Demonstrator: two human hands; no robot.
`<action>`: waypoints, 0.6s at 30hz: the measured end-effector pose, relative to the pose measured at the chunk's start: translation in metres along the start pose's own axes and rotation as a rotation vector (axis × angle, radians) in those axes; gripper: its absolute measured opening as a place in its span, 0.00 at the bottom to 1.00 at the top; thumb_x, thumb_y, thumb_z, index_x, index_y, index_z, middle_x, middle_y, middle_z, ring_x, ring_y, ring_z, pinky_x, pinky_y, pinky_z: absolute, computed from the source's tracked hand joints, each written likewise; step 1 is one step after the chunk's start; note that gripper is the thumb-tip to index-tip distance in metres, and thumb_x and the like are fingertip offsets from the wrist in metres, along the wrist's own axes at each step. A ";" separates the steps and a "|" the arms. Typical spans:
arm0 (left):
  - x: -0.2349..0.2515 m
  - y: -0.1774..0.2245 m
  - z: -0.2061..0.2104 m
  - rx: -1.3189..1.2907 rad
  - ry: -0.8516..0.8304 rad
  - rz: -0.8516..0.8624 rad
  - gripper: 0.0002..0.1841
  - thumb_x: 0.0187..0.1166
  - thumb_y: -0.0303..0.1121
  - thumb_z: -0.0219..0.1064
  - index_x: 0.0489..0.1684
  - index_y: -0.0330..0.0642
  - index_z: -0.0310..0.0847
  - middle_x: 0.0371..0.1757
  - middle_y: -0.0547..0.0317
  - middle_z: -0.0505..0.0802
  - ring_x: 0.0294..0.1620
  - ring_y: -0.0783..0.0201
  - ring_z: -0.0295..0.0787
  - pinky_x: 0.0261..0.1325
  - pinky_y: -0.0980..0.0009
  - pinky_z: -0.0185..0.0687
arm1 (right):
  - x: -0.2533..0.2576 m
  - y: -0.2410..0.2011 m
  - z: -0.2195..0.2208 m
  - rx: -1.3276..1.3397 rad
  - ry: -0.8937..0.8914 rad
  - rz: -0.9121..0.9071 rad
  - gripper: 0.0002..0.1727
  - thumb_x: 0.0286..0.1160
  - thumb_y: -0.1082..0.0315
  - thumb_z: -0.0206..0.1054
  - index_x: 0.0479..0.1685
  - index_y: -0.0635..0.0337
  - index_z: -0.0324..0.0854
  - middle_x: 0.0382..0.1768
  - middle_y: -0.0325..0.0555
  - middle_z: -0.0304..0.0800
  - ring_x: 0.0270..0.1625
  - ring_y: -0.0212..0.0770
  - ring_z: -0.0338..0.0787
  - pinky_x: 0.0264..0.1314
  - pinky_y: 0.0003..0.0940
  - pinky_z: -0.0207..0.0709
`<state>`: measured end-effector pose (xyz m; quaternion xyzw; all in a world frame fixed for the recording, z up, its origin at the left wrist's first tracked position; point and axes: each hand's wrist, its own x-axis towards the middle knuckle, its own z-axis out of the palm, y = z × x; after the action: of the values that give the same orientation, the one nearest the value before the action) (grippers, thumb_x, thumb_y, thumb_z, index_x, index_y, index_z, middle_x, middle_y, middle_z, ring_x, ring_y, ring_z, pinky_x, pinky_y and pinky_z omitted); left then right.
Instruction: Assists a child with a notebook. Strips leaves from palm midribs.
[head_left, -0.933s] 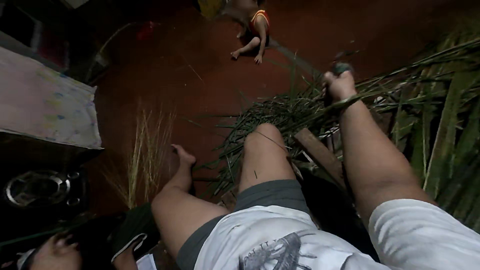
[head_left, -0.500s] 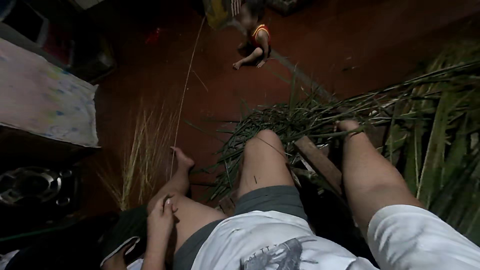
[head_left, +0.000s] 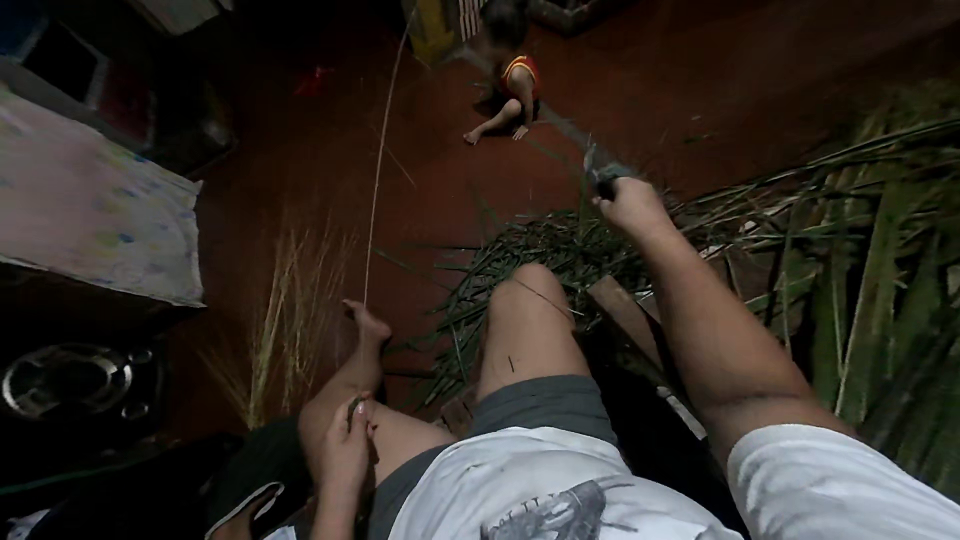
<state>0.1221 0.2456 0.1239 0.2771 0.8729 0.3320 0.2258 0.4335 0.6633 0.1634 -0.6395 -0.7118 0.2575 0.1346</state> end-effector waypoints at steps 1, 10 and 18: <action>0.000 0.001 0.000 0.000 0.007 0.019 0.16 0.92 0.32 0.51 0.67 0.38 0.81 0.30 0.61 0.84 0.24 0.73 0.77 0.31 0.74 0.77 | -0.006 -0.008 -0.001 -0.014 -0.020 -0.029 0.16 0.84 0.64 0.64 0.56 0.69 0.84 0.55 0.72 0.87 0.61 0.73 0.86 0.62 0.75 0.74; -0.016 0.046 0.008 0.000 -0.102 0.155 0.18 0.93 0.37 0.49 0.69 0.44 0.83 0.28 0.62 0.84 0.21 0.71 0.76 0.28 0.71 0.77 | -0.141 -0.082 0.035 0.776 -0.546 -0.511 0.17 0.82 0.59 0.67 0.61 0.58 0.77 0.28 0.39 0.86 0.24 0.33 0.83 0.29 0.33 0.82; -0.029 0.085 0.019 -0.115 -0.216 0.198 0.16 0.91 0.32 0.50 0.58 0.39 0.85 0.23 0.69 0.81 0.20 0.78 0.75 0.27 0.79 0.75 | -0.196 -0.090 0.116 0.620 -1.219 -0.618 0.14 0.86 0.62 0.62 0.54 0.65 0.75 0.30 0.37 0.79 0.26 0.25 0.77 0.32 0.23 0.75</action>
<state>0.1827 0.2889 0.1769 0.3826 0.7914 0.3704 0.3002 0.3260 0.4438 0.1421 -0.0873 -0.7023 0.7052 -0.0433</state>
